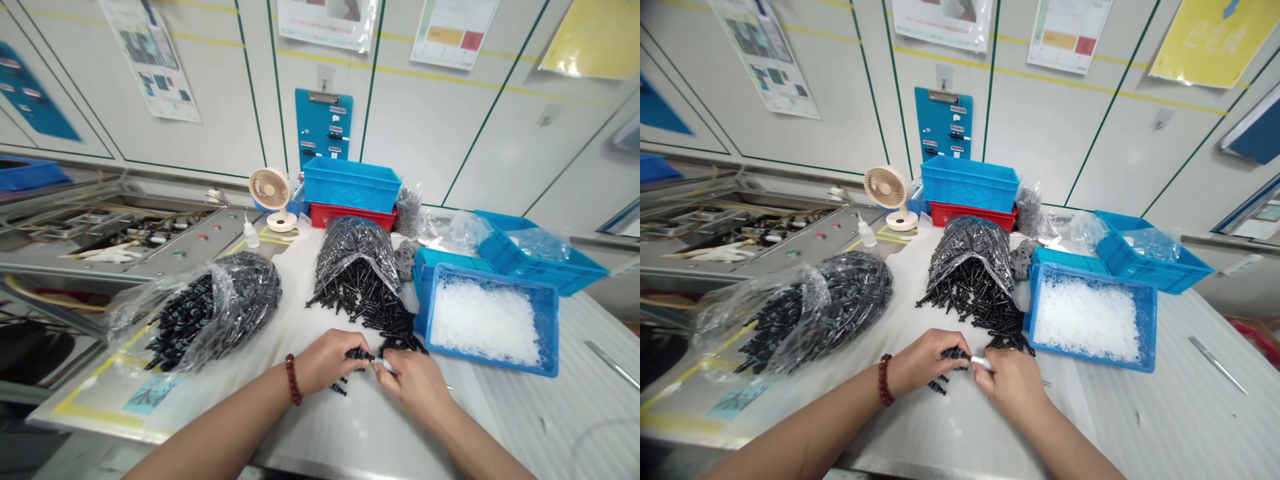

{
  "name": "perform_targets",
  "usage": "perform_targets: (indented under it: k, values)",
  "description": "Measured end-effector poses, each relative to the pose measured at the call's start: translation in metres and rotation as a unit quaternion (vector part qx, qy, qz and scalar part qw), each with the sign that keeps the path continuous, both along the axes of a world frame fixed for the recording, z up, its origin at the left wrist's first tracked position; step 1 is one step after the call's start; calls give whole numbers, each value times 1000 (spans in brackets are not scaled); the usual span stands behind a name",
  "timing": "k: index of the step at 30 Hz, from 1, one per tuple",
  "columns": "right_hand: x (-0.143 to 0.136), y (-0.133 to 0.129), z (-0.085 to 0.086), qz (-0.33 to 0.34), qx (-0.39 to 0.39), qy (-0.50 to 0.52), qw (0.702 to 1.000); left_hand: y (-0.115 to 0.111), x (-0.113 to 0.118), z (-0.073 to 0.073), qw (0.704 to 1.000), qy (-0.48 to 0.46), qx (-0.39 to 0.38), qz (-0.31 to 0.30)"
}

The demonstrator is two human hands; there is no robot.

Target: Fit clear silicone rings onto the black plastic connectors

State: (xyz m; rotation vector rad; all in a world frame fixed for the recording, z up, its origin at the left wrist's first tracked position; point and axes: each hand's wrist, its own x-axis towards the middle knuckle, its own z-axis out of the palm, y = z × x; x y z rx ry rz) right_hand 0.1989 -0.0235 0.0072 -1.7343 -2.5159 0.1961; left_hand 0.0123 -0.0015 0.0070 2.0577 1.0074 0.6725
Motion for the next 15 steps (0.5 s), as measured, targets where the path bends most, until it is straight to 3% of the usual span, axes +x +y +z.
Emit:
perform_targets:
  k: [6,11,15]
  values:
    - [0,-1,0,-13,-2,6,1000,3,-3,-1,999,6,-44,14]
    - [2,0,1,45,-36,84,995,9,-9,-5,999,-23,30,0]
    - [4,2,1,52,-54,98,992,10,-10,-9,998,-22,51,1]
